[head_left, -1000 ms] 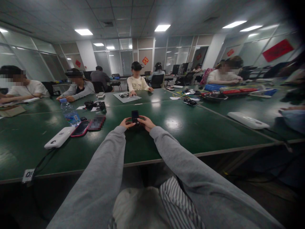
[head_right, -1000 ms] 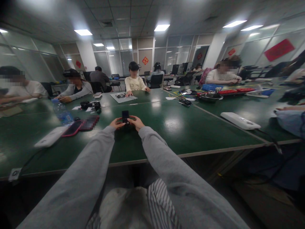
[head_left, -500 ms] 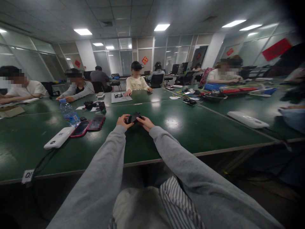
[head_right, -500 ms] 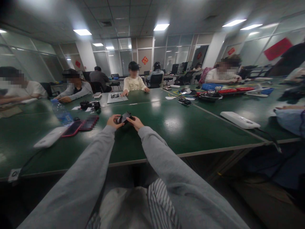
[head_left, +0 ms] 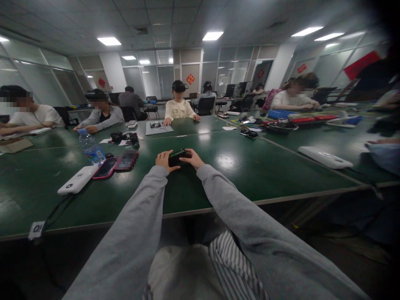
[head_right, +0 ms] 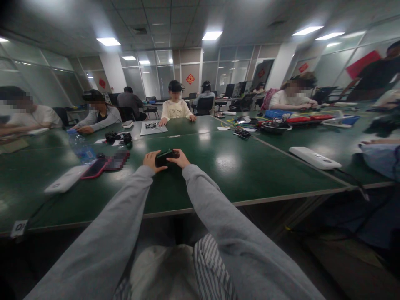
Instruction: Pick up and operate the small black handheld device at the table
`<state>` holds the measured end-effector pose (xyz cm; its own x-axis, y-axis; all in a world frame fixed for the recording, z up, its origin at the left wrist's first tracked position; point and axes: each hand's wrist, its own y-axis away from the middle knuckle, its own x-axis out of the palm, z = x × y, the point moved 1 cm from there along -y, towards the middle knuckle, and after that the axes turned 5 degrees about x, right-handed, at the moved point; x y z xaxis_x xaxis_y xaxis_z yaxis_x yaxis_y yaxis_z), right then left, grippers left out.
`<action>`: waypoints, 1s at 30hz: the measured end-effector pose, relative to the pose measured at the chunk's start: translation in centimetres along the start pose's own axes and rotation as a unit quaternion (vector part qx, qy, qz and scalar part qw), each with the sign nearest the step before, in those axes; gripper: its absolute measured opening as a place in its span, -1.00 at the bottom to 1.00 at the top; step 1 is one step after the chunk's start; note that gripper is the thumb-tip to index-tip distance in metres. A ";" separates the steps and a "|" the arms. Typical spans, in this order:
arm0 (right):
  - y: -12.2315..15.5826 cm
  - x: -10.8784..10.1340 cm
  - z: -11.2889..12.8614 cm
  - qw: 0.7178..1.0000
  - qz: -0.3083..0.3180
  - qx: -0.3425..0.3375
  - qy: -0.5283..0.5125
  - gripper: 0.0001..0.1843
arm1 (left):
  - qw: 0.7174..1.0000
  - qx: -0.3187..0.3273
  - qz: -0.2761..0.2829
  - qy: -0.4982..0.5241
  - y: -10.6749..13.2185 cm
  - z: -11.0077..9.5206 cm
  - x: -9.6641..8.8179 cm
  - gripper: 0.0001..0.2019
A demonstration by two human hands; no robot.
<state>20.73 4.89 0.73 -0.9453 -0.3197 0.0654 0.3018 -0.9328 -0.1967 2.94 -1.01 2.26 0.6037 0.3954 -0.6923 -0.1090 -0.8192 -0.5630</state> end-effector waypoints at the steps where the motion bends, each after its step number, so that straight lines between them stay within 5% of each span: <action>1: 0.1 -0.1 0.1 1.000 0.013 0.003 0.005 -0.31 | 1.000 -0.017 0.004 0.016 0.0 0.5 0.4 -0.08; 10: 0.3 -0.6 0.2 0.991 0.061 -0.041 0.115 -0.37 | 0.973 -0.093 -0.026 0.208 -0.6 4.2 2.4 -0.11; 22: -0.2 -0.9 -0.5 0.988 0.055 -0.035 0.139 -0.34 | 0.968 -0.120 -0.034 0.219 -0.4 3.9 2.2 -0.32; 30: -0.2 -1.7 -0.6 0.979 -0.079 -0.015 0.189 -0.24 | 0.961 -0.174 0.002 0.214 -0.6 2.7 1.0 -0.49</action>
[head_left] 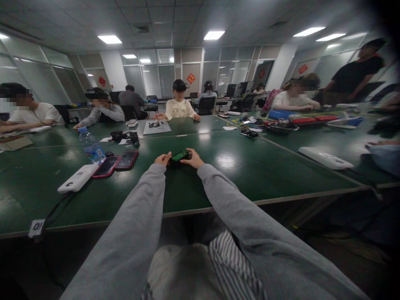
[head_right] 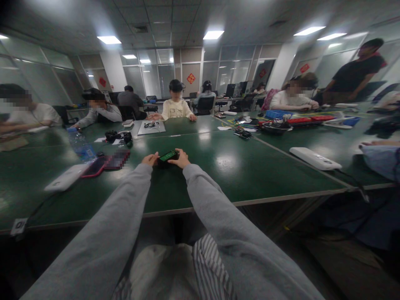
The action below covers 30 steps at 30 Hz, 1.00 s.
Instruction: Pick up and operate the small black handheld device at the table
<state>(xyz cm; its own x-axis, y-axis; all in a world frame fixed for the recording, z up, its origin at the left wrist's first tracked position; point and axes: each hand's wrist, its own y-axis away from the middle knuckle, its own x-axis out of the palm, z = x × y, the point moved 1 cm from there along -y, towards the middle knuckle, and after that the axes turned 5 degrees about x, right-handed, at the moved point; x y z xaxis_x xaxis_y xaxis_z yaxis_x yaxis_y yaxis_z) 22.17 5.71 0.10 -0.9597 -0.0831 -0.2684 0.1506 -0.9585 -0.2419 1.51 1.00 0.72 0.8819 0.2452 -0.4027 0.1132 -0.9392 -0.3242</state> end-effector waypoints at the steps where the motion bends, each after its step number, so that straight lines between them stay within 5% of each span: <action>1: -0.1 -0.1 -0.1 1.000 -0.026 0.011 0.011 -0.27 | 1.000 -0.001 0.013 0.012 0.0 -0.1 0.0 -0.49; 6: -0.5 0.4 -0.1 0.998 -0.020 0.039 -0.037 -0.63 | 0.991 0.018 0.102 0.079 0.2 -0.3 0.7 -0.52; 10: -0.3 1.2 0.2 0.996 0.019 0.040 -0.077 -0.60 | 0.998 0.040 0.032 0.036 -0.1 0.2 0.5 -0.53; 16: 1.2 1.9 1.0 0.999 0.048 0.005 0.020 -0.40 | 0.992 0.082 -0.093 0.021 -1.4 1.9 0.3 -0.72; 22: 2.3 2.0 2.2 0.986 0.040 -0.055 0.149 -0.30 | 0.990 0.061 -0.109 0.064 -1.6 2.4 0.5 -0.76; 30: 1.0 0.7 2.4 0.971 0.184 -0.106 0.113 -0.42 | 0.988 -0.003 -0.119 0.094 -0.2 -0.7 0.2 -0.73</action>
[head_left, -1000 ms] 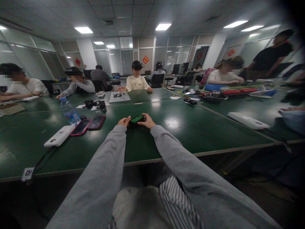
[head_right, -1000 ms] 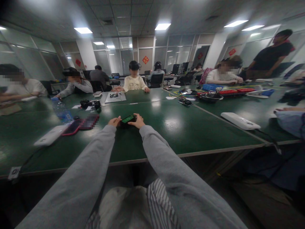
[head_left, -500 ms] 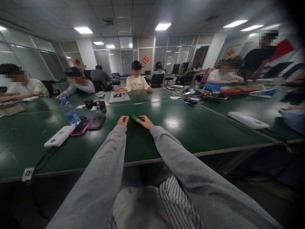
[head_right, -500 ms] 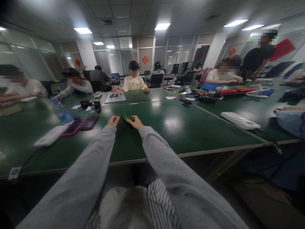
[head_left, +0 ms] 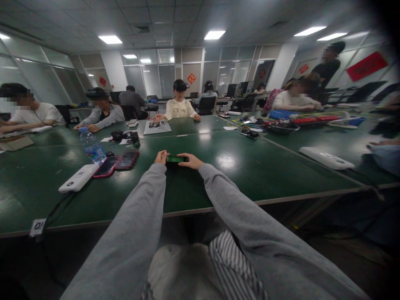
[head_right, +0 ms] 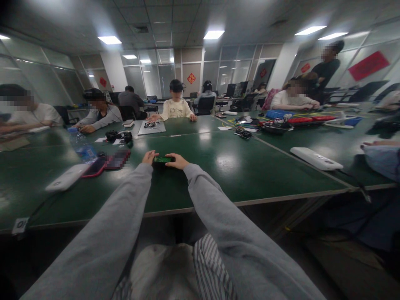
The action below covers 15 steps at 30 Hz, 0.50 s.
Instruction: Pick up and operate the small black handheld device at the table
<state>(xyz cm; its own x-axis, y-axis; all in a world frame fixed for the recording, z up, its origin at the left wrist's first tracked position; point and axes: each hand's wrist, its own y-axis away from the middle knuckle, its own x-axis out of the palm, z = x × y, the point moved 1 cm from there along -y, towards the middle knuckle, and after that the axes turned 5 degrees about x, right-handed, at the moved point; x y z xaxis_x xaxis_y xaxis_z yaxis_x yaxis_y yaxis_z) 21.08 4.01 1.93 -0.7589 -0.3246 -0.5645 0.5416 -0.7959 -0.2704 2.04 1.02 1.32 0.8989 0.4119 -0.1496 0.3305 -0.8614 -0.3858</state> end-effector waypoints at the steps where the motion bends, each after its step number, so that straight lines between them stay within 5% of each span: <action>1: 0.0 -0.3 -0.3 0.999 -0.025 0.015 0.015 -0.38 | 1.000 -0.008 0.001 -0.003 0.2 -0.3 0.0 -0.73; 6: 0.4 -1.4 -2.0 0.955 -0.228 0.113 0.153 -0.56 | 0.999 -0.039 0.013 0.015 0.4 -0.5 -0.1 -0.69; 11: -0.2 -0.7 -2.3 0.976 -0.190 0.103 0.021 -0.57 | 0.999 -0.050 0.007 0.002 -0.1 0.1 -0.2 -0.72; 15: -0.3 0.4 -1.9 0.988 -0.143 0.053 0.016 -0.38 | 0.998 0.028 -0.026 -0.051 -0.4 0.3 -0.4 -0.80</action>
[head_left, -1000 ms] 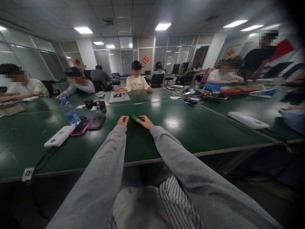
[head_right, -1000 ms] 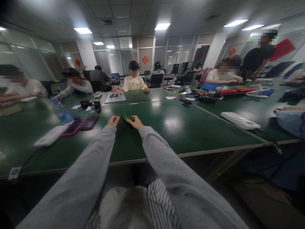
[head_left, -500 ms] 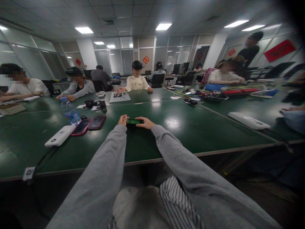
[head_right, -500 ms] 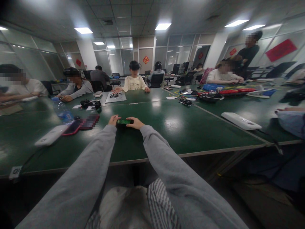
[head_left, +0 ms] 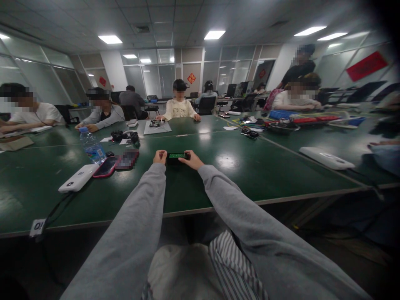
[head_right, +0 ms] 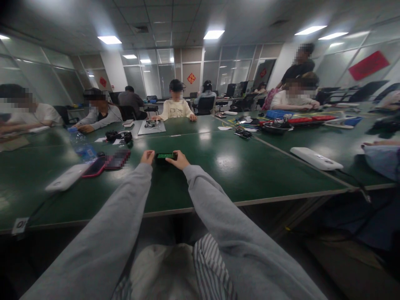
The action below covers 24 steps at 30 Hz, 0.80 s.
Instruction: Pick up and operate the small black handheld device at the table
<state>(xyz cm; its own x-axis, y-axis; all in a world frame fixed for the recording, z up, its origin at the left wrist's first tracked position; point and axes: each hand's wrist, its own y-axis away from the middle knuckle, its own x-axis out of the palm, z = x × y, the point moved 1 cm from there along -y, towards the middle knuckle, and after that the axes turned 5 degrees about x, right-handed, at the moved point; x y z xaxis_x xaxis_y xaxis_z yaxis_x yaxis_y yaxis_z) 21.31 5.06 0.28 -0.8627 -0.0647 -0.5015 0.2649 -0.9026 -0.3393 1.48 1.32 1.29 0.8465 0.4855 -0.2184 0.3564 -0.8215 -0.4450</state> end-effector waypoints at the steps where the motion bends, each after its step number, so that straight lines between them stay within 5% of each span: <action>1: 0.1 0.1 0.1 1.000 0.005 -0.017 0.017 -0.35 | 1.000 0.019 -0.005 -0.001 0.0 0.0 0.0 -0.81; 4: 0.4 -0.3 0.0 0.996 -0.013 -0.039 0.079 -0.40 | 1.000 0.028 -0.001 -0.004 0.3 -0.4 0.2 -0.83; 9: -0.1 -2.5 -1.2 0.967 -0.207 0.029 0.146 -0.59 | 0.997 0.005 0.004 -0.080 0.8 -1.4 -0.8 -0.72; 11: -0.6 -3.0 -1.7 0.962 -0.237 0.057 0.122 -0.67 | 0.994 0.003 -0.013 -0.105 0.8 -1.6 -1.4 -0.69; 16: -1.2 -2.3 -1.8 0.989 -0.142 0.044 0.010 -0.49 | 0.993 0.027 -0.012 -0.117 0.7 -1.9 -1.7 -0.71; 20: -0.5 -1.4 -1.0 0.996 -0.072 -0.005 0.044 -0.35 | 0.996 0.018 0.038 -0.073 1.0 -2.1 -1.1 -0.71; 24: 0.1 -1.6 -0.5 0.988 -0.106 -0.023 0.108 -0.37 | 0.997 -0.005 0.068 -0.027 1.9 -2.8 -0.5 -0.72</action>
<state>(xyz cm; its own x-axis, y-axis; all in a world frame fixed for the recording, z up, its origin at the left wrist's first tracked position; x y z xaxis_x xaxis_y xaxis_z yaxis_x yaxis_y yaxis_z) 22.95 5.30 0.65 -0.7904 0.2213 -0.5713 0.1106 -0.8656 -0.4884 2.82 -1.33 2.98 0.8645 0.3848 -0.3235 0.2439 -0.8837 -0.3995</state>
